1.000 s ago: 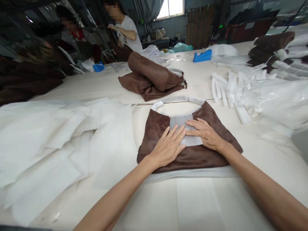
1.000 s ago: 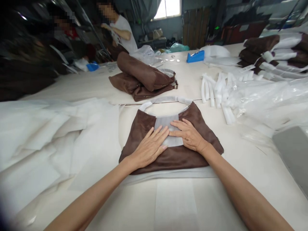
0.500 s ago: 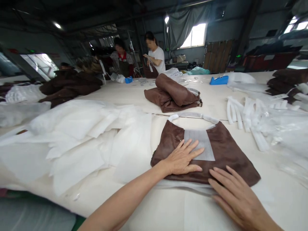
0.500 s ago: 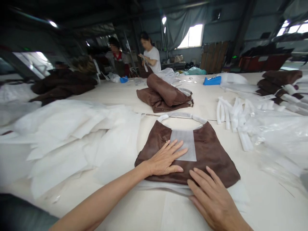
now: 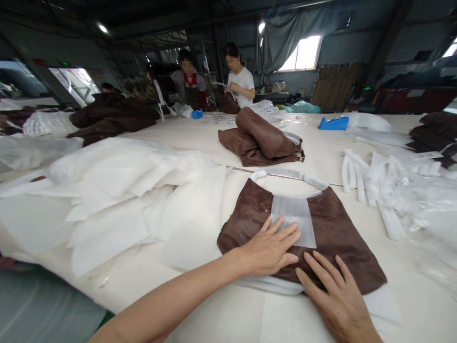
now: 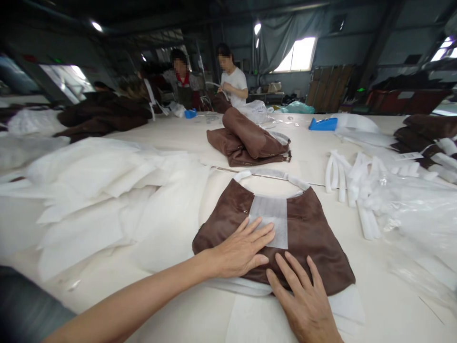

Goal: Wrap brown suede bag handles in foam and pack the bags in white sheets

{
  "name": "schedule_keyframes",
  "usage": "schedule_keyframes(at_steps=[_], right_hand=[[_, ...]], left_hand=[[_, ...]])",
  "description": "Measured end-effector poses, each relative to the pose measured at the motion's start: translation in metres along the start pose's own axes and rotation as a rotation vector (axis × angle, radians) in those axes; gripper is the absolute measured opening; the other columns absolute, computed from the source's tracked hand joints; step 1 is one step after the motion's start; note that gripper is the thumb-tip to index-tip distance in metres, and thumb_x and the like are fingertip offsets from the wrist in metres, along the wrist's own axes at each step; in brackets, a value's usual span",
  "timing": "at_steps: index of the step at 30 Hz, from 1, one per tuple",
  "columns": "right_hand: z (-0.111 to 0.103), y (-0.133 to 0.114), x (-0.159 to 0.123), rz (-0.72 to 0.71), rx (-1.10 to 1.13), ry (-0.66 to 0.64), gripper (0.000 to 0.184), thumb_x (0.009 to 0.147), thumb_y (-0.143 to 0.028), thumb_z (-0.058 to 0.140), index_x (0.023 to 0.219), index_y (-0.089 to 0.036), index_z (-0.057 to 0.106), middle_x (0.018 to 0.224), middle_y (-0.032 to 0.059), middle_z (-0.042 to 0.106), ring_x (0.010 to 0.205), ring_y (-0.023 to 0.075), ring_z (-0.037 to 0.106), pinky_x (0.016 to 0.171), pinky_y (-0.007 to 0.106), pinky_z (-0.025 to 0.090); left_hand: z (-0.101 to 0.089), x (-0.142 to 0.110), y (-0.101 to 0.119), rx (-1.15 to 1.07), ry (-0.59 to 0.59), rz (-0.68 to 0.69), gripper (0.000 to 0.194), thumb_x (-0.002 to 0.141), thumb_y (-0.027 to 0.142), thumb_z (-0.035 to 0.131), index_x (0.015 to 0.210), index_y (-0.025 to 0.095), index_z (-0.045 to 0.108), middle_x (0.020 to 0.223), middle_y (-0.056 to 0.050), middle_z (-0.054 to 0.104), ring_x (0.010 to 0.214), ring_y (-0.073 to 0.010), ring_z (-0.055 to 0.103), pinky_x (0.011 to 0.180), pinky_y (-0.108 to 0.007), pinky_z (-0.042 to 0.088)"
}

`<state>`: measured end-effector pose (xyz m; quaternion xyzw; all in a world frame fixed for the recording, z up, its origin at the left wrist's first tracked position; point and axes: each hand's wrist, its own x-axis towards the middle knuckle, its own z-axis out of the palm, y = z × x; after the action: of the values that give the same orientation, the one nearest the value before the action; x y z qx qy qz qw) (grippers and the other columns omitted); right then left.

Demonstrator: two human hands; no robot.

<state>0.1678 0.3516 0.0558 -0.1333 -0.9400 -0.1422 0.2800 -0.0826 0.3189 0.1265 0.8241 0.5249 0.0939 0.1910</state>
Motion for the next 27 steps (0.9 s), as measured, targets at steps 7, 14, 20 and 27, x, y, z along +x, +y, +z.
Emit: schedule_keyframes(at_steps=[7,14,20,27], right_hand=[[0.007,-0.001,0.006,0.121,0.06,-0.004,0.031,0.095,-0.022,0.05,0.121,-0.028,0.067,0.133,0.0106,0.063,0.125,0.0284,0.054,0.115,0.056,0.021],[-0.017,-0.007,0.015,0.237,0.188,-0.094,0.029,0.095,-0.022,0.056,0.123,-0.024,0.064,0.136,0.0132,0.06,0.13,0.031,0.05,0.111,0.062,0.029],[-0.031,-0.005,0.003,0.211,0.21,-0.029,0.026,0.093,-0.01,0.052,0.114,-0.019,0.065,0.13,0.0146,0.063,0.13,0.026,0.052,0.114,0.059,0.029],[-0.048,-0.005,0.004,0.301,0.333,-0.078,0.022,0.094,-0.019,0.055,0.114,-0.018,0.064,0.135,0.016,0.059,0.131,0.027,0.051,0.115,0.058,0.03]], left_hand=[[-0.002,-0.007,0.005,0.003,-0.07,0.081,0.102,0.083,0.075,0.048,0.157,0.016,0.009,0.164,-0.014,0.005,0.15,-0.0366,-0.006,0.119,-0.062,-0.003],[0.008,-0.002,0.003,0.139,-0.089,0.065,0.111,0.076,0.068,0.065,0.156,0.016,0.009,0.164,-0.015,0.002,0.15,-0.0367,-0.008,0.118,-0.061,-0.003],[0.008,0.0,0.003,0.213,-0.113,0.058,0.121,0.069,0.065,0.072,0.156,0.013,0.006,0.164,-0.018,-0.001,0.15,-0.0387,-0.011,0.117,-0.063,-0.003],[0.01,-0.001,0.003,0.241,-0.085,0.063,0.101,0.08,0.052,0.063,0.156,0.018,0.006,0.165,-0.015,0.001,0.15,-0.0372,-0.009,0.117,-0.063,-0.002]])
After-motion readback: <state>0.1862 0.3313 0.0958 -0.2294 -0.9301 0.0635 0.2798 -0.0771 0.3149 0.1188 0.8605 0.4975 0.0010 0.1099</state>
